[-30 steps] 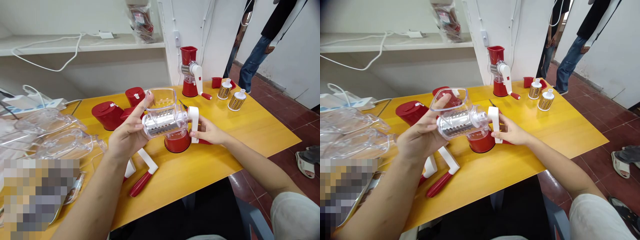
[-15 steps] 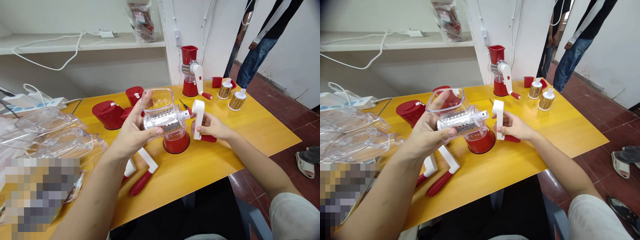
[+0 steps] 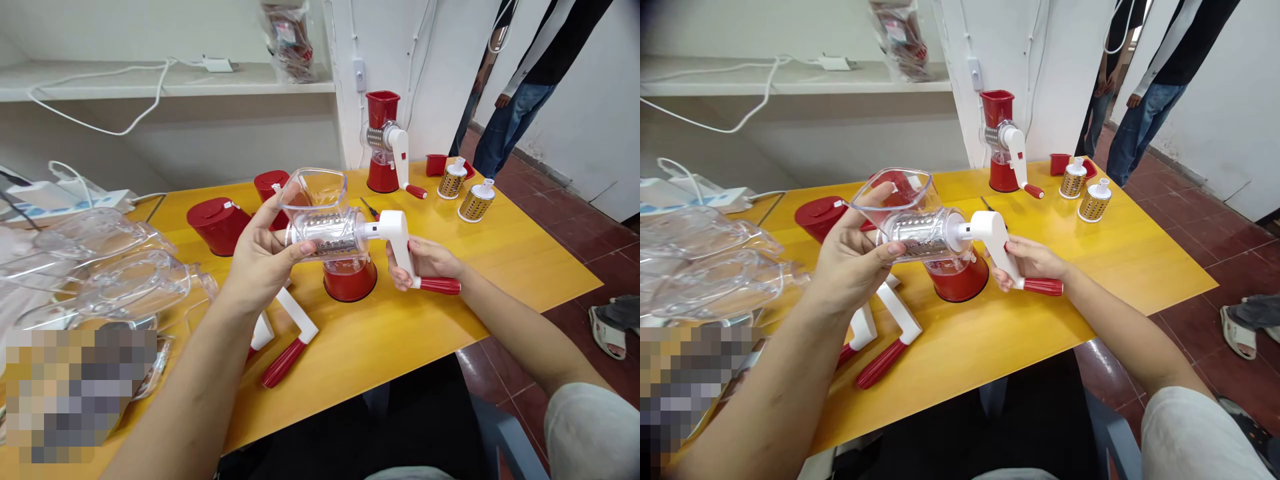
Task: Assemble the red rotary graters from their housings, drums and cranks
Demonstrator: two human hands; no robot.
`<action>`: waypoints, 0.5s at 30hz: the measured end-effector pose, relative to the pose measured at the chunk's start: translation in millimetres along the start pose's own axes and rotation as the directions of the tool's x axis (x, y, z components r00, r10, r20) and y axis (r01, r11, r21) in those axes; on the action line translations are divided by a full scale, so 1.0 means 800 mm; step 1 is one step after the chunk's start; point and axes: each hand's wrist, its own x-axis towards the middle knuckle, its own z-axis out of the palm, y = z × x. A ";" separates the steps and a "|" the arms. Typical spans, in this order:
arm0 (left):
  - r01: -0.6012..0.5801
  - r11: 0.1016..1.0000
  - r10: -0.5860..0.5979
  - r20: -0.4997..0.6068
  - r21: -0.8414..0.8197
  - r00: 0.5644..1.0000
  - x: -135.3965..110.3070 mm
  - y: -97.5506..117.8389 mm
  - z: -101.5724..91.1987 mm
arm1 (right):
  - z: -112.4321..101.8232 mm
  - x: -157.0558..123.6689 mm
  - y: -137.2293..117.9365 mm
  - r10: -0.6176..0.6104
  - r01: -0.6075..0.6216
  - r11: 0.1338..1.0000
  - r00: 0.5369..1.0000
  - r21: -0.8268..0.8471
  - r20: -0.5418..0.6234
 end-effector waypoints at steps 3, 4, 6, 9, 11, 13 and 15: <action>-0.022 1.000 0.022 0.005 -0.011 1.000 0.000 -0.005 0.000 | 0.006 0.004 0.002 0.009 -0.009 0.999 1.000 0.042 0.020; -0.027 1.000 0.027 0.003 -0.013 1.000 0.000 -0.006 -0.001 | 0.008 0.004 0.001 0.007 -0.008 0.999 1.000 0.050 0.019; -0.033 0.999 0.033 -0.007 -0.014 0.999 0.001 -0.009 -0.002 | 0.013 0.001 -0.001 0.004 -0.004 0.998 1.000 0.058 0.015; -0.029 0.999 0.029 -0.011 -0.018 1.000 0.001 -0.010 -0.002 | 0.021 -0.005 -0.004 0.010 -0.012 0.999 0.999 0.046 0.031; -0.026 1.000 0.026 -0.006 -0.017 1.000 0.001 -0.009 -0.001 | 0.022 -0.006 -0.004 0.017 -0.018 0.999 0.999 0.027 0.048; -0.027 0.999 0.027 0.001 -0.017 1.000 0.001 -0.007 0.002 | 0.019 -0.004 -0.004 0.014 -0.014 1.000 0.998 -0.003 0.062; -0.033 0.999 0.033 0.015 -0.022 0.999 0.002 -0.005 0.003 | 0.011 0.000 -0.007 0.012 -0.008 0.999 0.997 -0.052 0.081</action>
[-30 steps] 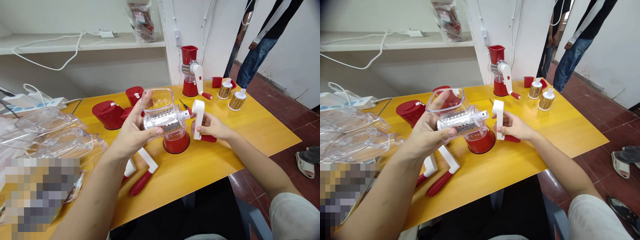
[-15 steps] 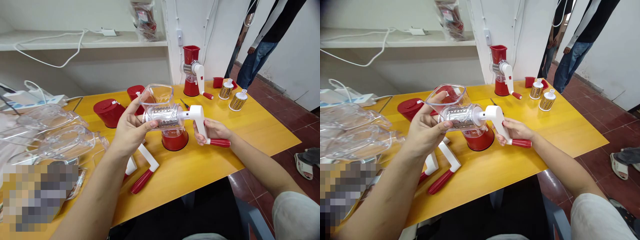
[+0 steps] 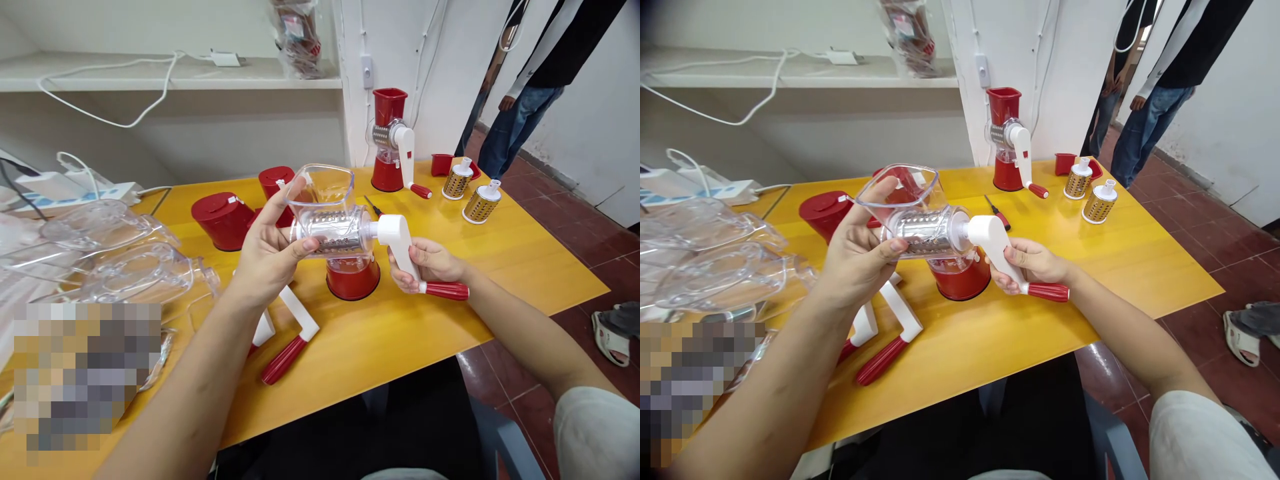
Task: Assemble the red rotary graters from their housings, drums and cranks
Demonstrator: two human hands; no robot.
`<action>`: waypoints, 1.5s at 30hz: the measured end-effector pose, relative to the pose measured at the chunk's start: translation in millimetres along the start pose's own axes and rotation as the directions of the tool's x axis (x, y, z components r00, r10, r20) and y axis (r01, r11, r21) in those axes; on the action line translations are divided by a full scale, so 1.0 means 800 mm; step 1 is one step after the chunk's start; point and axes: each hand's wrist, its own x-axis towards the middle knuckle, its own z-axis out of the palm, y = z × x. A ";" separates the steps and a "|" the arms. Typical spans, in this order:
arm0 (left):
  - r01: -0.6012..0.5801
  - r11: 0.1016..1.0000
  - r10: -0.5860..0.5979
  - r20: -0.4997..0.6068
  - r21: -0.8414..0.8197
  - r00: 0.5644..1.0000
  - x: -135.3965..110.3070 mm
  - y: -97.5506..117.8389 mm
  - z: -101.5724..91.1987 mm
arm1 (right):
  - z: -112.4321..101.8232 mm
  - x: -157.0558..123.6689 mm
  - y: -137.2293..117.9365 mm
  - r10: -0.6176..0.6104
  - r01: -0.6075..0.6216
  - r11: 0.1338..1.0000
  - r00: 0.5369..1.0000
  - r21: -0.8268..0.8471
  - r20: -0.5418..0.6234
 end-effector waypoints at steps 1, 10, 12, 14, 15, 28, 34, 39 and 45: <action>-0.003 1.000 0.003 0.008 -0.001 1.000 0.001 0.001 0.001 | -0.006 0.002 -0.003 0.003 -0.002 0.999 1.000 -0.034 0.018; 0.019 1.000 -0.019 0.066 0.001 0.998 0.006 -0.004 -0.008 | -0.047 0.020 -0.105 0.199 -0.087 0.885 0.959 -0.458 0.201; 0.028 0.999 -0.029 0.084 0.015 0.996 0.006 -0.007 -0.010 | -0.047 0.030 -0.130 0.271 -0.120 0.836 0.939 -0.536 0.212; 0.033 0.999 -0.036 0.096 0.026 0.995 0.004 -0.010 -0.010 | -0.046 0.040 -0.148 0.341 -0.152 0.792 0.913 -0.592 0.223; 0.032 0.999 -0.035 0.099 0.028 0.994 0.003 -0.011 -0.010 | -0.046 0.044 -0.153 0.367 -0.157 0.770 0.902 -0.618 0.227; 0.021 0.999 -0.024 0.061 0.044 0.998 -0.008 -0.002 0.007 | -0.039 0.017 -0.096 0.180 -0.046 0.766 0.973 -0.641 0.145; -0.040 0.998 0.048 0.146 -0.054 0.988 -0.003 0.001 0.011 | -0.038 0.011 -0.079 0.129 -0.046 0.789 0.987 -0.613 0.093; -0.083 0.993 0.096 0.182 -0.078 0.979 0.001 -0.003 0.007 | -0.043 0.015 -0.085 0.133 -0.051 0.779 0.988 -0.625 0.085; -0.116 0.989 0.132 0.202 -0.089 0.970 0.001 -0.006 0.004 | -0.039 0.015 -0.108 0.199 -0.080 0.727 0.975 -0.682 0.098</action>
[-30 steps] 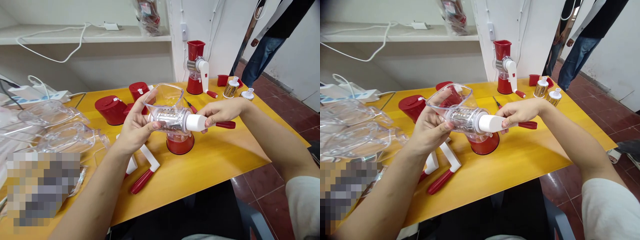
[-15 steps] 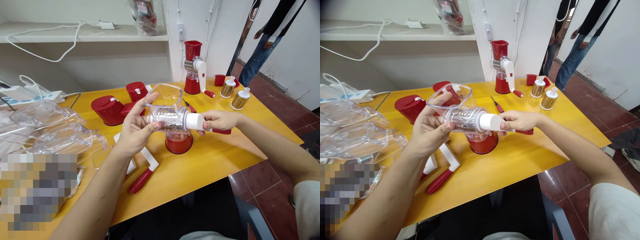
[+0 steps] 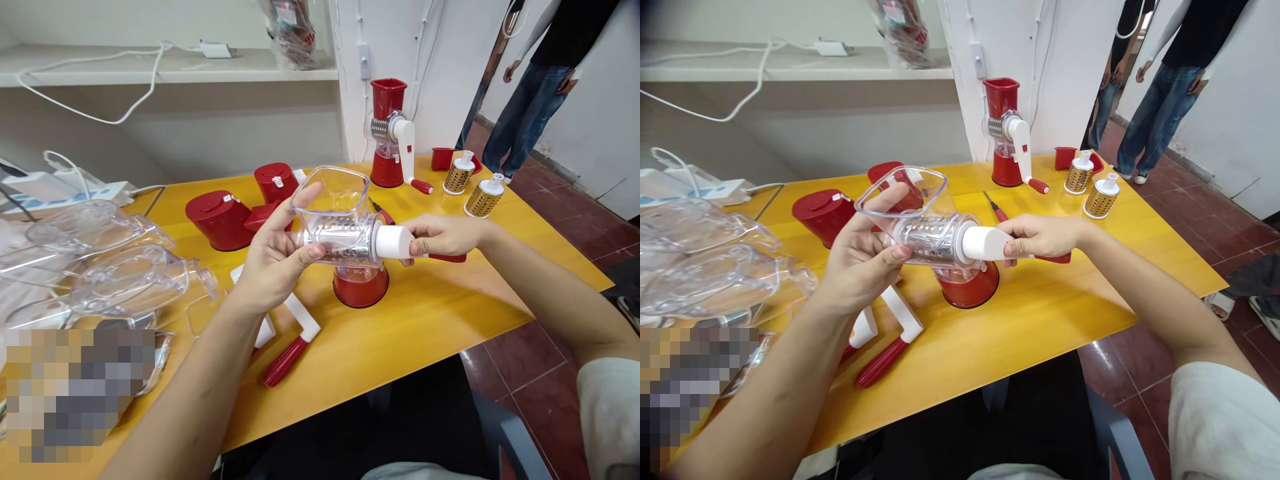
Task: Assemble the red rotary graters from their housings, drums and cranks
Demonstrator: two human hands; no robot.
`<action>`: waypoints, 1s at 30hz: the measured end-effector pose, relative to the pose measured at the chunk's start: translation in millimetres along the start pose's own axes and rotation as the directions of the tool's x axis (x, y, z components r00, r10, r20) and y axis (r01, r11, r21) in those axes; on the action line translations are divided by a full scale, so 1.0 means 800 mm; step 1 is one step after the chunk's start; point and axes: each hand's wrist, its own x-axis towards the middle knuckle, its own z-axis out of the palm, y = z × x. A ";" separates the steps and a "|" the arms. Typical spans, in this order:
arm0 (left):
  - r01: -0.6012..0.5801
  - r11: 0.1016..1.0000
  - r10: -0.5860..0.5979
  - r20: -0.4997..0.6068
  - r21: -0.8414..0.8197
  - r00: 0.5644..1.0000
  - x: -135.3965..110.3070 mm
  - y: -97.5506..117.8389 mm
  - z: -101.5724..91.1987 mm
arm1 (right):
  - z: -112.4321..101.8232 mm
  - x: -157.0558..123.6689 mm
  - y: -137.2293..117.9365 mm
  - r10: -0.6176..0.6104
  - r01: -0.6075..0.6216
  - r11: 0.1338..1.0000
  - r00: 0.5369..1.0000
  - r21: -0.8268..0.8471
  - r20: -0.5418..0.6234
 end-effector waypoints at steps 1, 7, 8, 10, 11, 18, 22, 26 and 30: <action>-0.001 1.000 0.001 0.003 0.004 1.000 0.000 0.000 0.000 | 0.000 -0.001 -0.002 0.004 -0.004 1.000 1.000 -0.008 0.006; 0.011 0.999 -0.012 0.010 0.050 1.000 0.002 0.001 0.000 | 0.009 -0.002 0.000 0.014 -0.014 1.000 1.000 -0.021 -0.023; 0.016 0.998 -0.017 0.004 0.054 1.000 0.003 0.001 0.001 | 0.012 -0.002 0.002 0.012 -0.013 1.000 0.999 -0.017 -0.036; 0.023 0.998 -0.022 -0.004 0.055 1.000 0.003 0.001 0.001 | 0.016 -0.001 0.006 0.008 -0.009 1.000 0.998 -0.010 -0.062; 0.022 0.998 -0.022 -0.003 0.056 1.000 0.002 0.001 0.000 | 0.018 -0.001 0.008 0.007 -0.007 1.000 0.997 -0.007 -0.071; 0.029 0.996 -0.030 0.001 0.085 1.000 -0.007 -0.002 0.001 | 0.008 -0.002 0.009 0.020 -0.022 1.000 0.996 -0.014 -0.087; 0.031 0.996 -0.031 -0.004 0.079 1.000 -0.012 -0.002 0.004 | 0.007 -0.022 -0.008 0.029 -0.050 0.995 0.975 -0.091 -0.218; 0.024 0.997 -0.021 -0.035 0.079 0.999 -0.012 -0.004 0.005 | 0.029 -0.038 -0.032 0.049 -0.176 0.940 0.917 -0.291 -0.396; 0.030 0.994 -0.022 -0.072 0.108 0.997 -0.012 -0.011 0.002 | 0.058 -0.033 -0.048 0.176 -0.276 0.917 0.927 -0.286 -0.330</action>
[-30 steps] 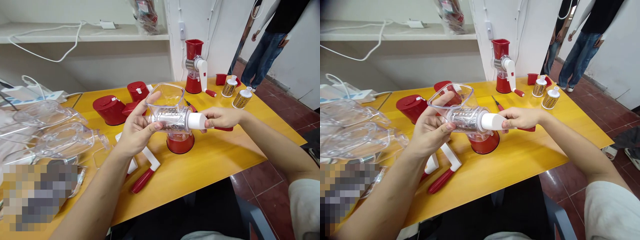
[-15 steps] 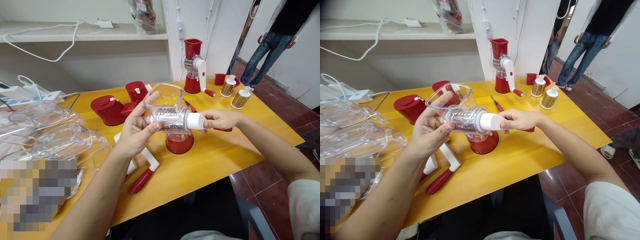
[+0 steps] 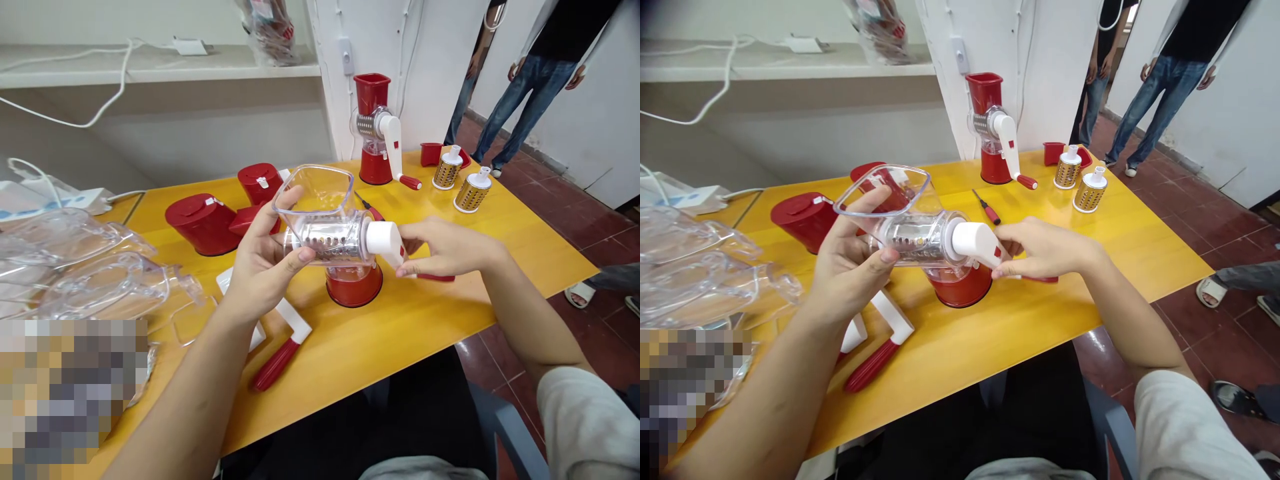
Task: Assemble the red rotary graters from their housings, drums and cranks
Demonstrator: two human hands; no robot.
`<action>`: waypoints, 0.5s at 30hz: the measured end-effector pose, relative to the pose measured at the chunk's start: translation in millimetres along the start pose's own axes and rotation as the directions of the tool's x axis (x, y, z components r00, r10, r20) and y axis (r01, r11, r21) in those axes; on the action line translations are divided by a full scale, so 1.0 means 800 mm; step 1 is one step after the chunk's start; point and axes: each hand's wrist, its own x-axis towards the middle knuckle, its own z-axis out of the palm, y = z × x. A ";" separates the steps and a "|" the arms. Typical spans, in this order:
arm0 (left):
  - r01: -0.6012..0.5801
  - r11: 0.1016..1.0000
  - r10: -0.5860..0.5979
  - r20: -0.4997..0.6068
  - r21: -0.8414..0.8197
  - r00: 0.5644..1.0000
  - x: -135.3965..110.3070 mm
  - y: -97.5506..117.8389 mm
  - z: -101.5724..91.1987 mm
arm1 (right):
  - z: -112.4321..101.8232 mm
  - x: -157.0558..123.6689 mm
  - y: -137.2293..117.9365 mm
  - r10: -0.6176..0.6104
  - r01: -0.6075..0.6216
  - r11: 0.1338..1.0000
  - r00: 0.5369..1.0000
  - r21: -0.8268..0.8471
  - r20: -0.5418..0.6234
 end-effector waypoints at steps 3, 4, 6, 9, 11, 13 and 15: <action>-0.078 0.986 0.087 -0.055 0.146 0.995 0.004 -0.008 -0.009 | 0.014 -0.008 -0.016 0.088 -0.088 0.996 0.993 -0.008 0.082; -0.124 0.969 0.141 -0.066 0.216 0.988 0.006 -0.011 -0.012 | 0.018 -0.013 -0.021 0.112 -0.110 0.993 0.990 -0.032 0.088; -0.211 0.923 0.242 -0.058 0.322 0.968 0.010 -0.015 -0.016 | 0.025 -0.030 -0.031 0.131 -0.125 0.991 0.982 -0.048 0.139; -0.254 0.914 0.278 -0.032 0.316 0.960 0.014 -0.019 -0.012 | 0.032 -0.064 -0.054 0.100 -0.101 0.995 0.954 -0.010 0.283; -0.248 0.929 0.268 -0.038 0.273 0.963 0.013 -0.020 -0.005 | 0.035 -0.089 -0.074 0.107 -0.100 0.994 0.955 -0.039 0.276; -0.255 0.931 0.281 -0.069 0.263 0.957 0.012 -0.021 0.002 | 0.037 -0.113 -0.098 0.096 -0.083 0.993 0.982 -0.086 0.160; -0.261 0.927 0.296 -0.098 0.267 0.950 0.010 -0.021 0.007 | 0.034 -0.131 -0.120 0.004 -0.013 0.991 0.998 -0.136 -0.061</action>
